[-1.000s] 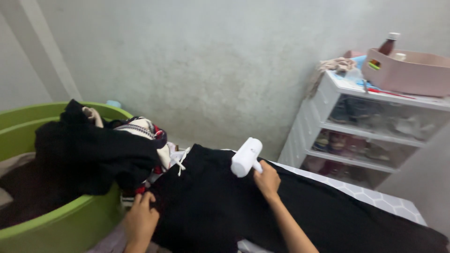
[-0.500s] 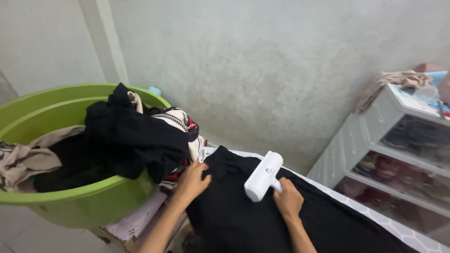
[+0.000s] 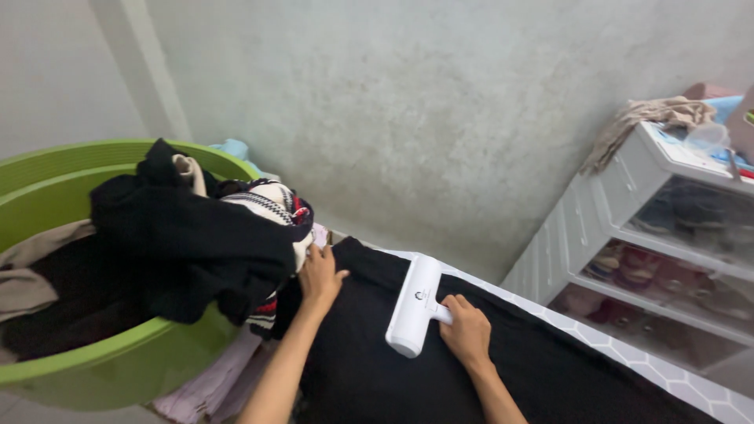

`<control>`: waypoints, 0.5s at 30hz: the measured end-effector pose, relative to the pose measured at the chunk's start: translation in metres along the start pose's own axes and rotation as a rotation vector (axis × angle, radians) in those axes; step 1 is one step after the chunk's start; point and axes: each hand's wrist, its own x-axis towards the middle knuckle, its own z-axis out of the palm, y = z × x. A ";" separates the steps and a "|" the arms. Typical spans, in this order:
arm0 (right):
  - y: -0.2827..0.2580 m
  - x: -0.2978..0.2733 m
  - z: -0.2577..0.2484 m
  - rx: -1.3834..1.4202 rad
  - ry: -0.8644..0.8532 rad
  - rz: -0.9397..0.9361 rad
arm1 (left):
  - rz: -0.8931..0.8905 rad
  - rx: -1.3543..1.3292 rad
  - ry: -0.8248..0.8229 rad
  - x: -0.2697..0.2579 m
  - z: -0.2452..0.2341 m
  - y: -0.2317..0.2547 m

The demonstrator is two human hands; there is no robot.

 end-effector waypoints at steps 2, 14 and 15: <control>-0.001 0.000 -0.001 -0.012 0.026 0.028 | 0.030 0.114 0.118 -0.005 -0.003 0.010; 0.008 0.002 0.001 -0.099 0.044 -0.010 | 0.584 -0.126 0.013 -0.044 0.025 0.042; 0.009 0.002 0.001 -0.109 0.047 -0.015 | 0.587 -0.120 0.003 -0.045 0.029 0.041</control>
